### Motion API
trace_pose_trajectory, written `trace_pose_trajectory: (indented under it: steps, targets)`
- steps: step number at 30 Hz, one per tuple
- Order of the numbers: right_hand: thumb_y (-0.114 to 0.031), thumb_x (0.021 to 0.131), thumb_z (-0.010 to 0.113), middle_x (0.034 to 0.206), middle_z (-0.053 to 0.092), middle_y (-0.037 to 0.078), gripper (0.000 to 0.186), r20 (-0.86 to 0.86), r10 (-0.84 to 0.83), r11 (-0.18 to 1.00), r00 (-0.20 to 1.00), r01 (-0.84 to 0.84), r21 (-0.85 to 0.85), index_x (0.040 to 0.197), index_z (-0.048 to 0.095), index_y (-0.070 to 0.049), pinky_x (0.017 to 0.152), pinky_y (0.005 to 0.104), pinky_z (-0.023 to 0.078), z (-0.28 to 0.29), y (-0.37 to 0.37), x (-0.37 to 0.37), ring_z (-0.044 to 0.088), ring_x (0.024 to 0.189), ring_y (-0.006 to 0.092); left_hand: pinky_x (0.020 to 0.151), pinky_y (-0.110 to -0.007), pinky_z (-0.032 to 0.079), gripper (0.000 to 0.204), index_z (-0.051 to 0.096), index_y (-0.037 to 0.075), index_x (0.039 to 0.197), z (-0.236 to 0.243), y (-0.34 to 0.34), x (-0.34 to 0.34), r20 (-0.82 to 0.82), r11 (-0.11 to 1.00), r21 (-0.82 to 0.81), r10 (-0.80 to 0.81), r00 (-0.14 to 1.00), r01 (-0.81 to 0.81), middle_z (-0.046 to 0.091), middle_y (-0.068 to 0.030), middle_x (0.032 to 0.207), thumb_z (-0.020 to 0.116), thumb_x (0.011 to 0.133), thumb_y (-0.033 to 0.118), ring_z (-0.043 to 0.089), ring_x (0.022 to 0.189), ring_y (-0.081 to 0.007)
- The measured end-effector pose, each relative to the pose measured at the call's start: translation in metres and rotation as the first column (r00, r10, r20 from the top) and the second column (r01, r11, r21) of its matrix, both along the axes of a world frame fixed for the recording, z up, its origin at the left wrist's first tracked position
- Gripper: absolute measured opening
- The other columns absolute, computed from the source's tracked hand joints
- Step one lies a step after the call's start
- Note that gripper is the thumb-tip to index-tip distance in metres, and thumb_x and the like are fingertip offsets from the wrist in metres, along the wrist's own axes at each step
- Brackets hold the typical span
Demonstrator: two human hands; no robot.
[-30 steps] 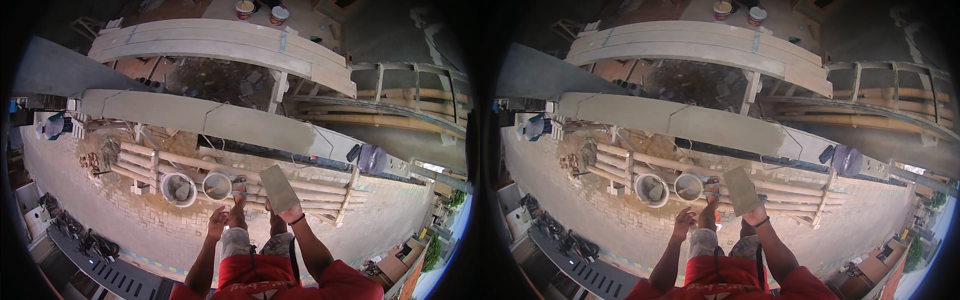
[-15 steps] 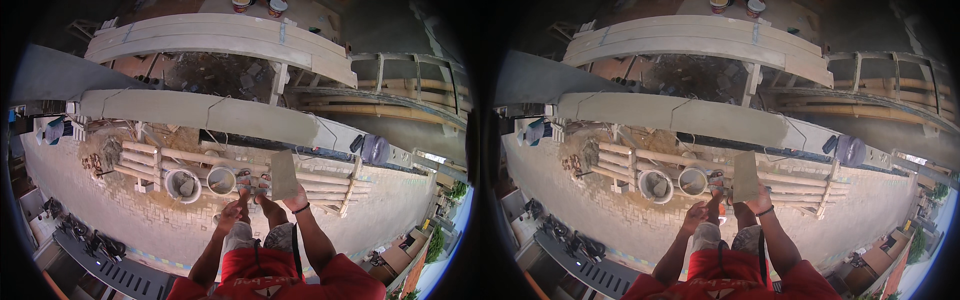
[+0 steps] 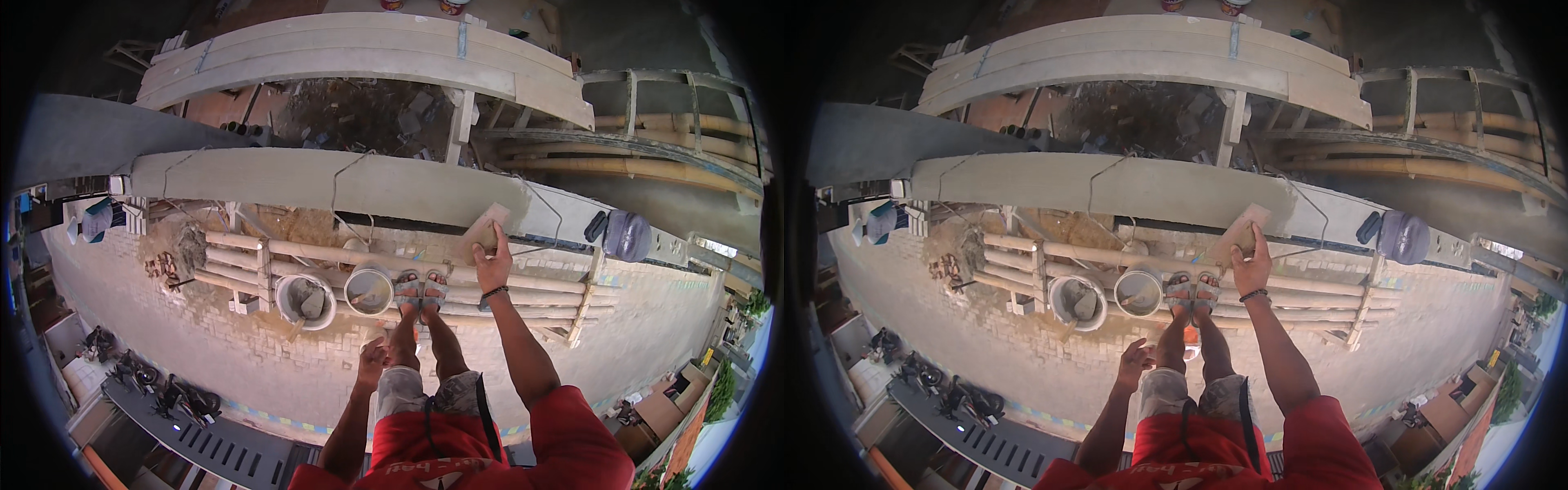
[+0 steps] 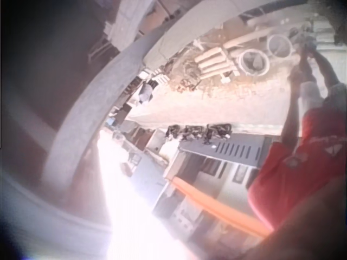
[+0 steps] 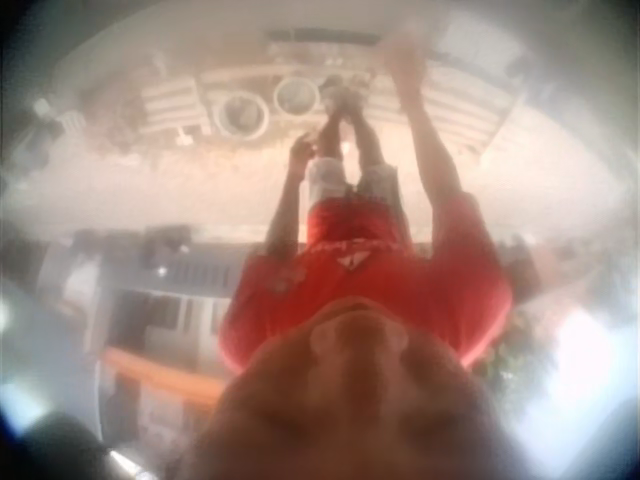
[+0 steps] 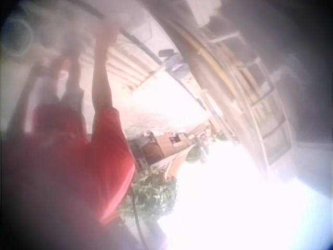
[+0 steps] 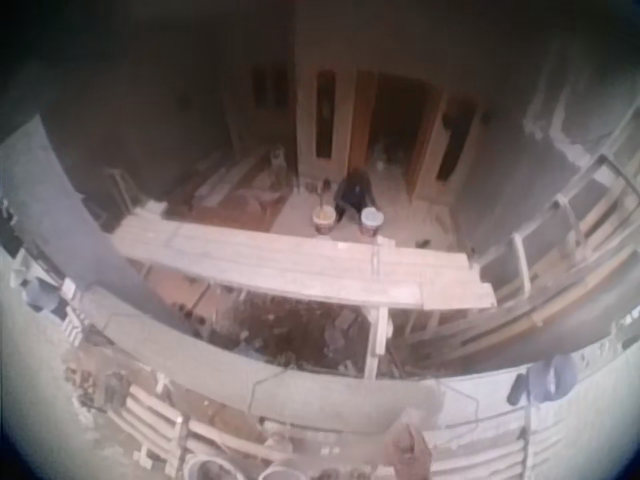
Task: The person smooths a freshly poured concrete beam using a rectangular trowel and a smaller finishing tool. They repeatedly dip the tools into a bucket of water to keep them clean and continue smoothing the surface along the length of the beam.
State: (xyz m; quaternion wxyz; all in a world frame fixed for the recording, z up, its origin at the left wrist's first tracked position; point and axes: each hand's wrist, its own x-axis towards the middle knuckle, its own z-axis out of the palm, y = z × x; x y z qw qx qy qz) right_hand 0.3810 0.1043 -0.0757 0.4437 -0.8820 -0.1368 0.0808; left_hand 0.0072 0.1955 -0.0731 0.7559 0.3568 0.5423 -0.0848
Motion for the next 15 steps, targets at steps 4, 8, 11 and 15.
trace_pose_trajectory:
  steps: [4, 8, 11, 15]
  targets:
    - [-0.008, 0.080, 0.071, 0.126, 0.061, 0.018, 0.067, 0.030, -0.025, 0.995, 0.999, 0.027, -0.092, 0.142, 0.047, -0.008, 0.084, 0.0391, 0.052, -0.011, 0.012, 0.018, 0.062, 0.105, 0.0336, 0.071, -0.029, 0.053, 0.047, 0.046, 0.006, 0.141, 0.005, -0.007, -0.004, -0.040, 0.999, -0.034, 0.026, 0.999, -0.027, 0.067, -0.0111, 0.111, 0.059, 0.099, 0.024, 0.066, 0.079, -0.0166]
    - [-0.010, 0.081, 0.070, 0.120, 0.061, 0.020, 0.065, 0.042, -0.007, 0.985, 0.999, 0.014, -0.172, 0.143, 0.047, -0.008, 0.083, 0.0424, 0.051, -0.011, 0.008, 0.038, 0.061, 0.102, 0.0375, 0.070, -0.030, 0.053, 0.043, 0.047, 0.006, 0.139, 0.008, -0.009, -0.011, -0.096, 1.000, -0.025, 0.012, 0.995, -0.014, 0.067, -0.0120, 0.110, 0.057, 0.100, 0.021, 0.067, 0.079, -0.0173]
    - [-0.010, 0.082, 0.069, 0.114, 0.060, 0.021, 0.066, 0.114, 0.023, 0.983, 0.993, -0.002, -0.182, 0.143, 0.046, -0.010, 0.082, 0.0448, 0.051, -0.016, 0.011, 0.050, 0.061, 0.099, 0.0394, 0.069, -0.031, 0.053, 0.042, 0.048, 0.006, 0.138, 0.008, -0.008, -0.016, -0.110, 1.000, -0.016, 0.000, 0.994, -0.002, 0.066, -0.0121, 0.108, 0.057, 0.100, 0.020, 0.067, 0.078, -0.0174]
    - [-0.010, 0.082, 0.069, 0.105, 0.058, 0.020, 0.066, 0.118, 0.057, 0.965, 0.991, -0.024, -0.263, 0.144, 0.046, -0.012, 0.080, 0.0467, 0.051, -0.018, 0.021, 0.047, 0.060, 0.093, 0.0398, 0.068, -0.031, 0.053, 0.042, 0.048, 0.006, 0.138, 0.006, -0.007, -0.015, -0.123, 1.000, -0.015, -0.009, 0.992, 0.007, 0.066, -0.0119, 0.108, 0.057, 0.100, 0.020, 0.066, 0.077, -0.0177]
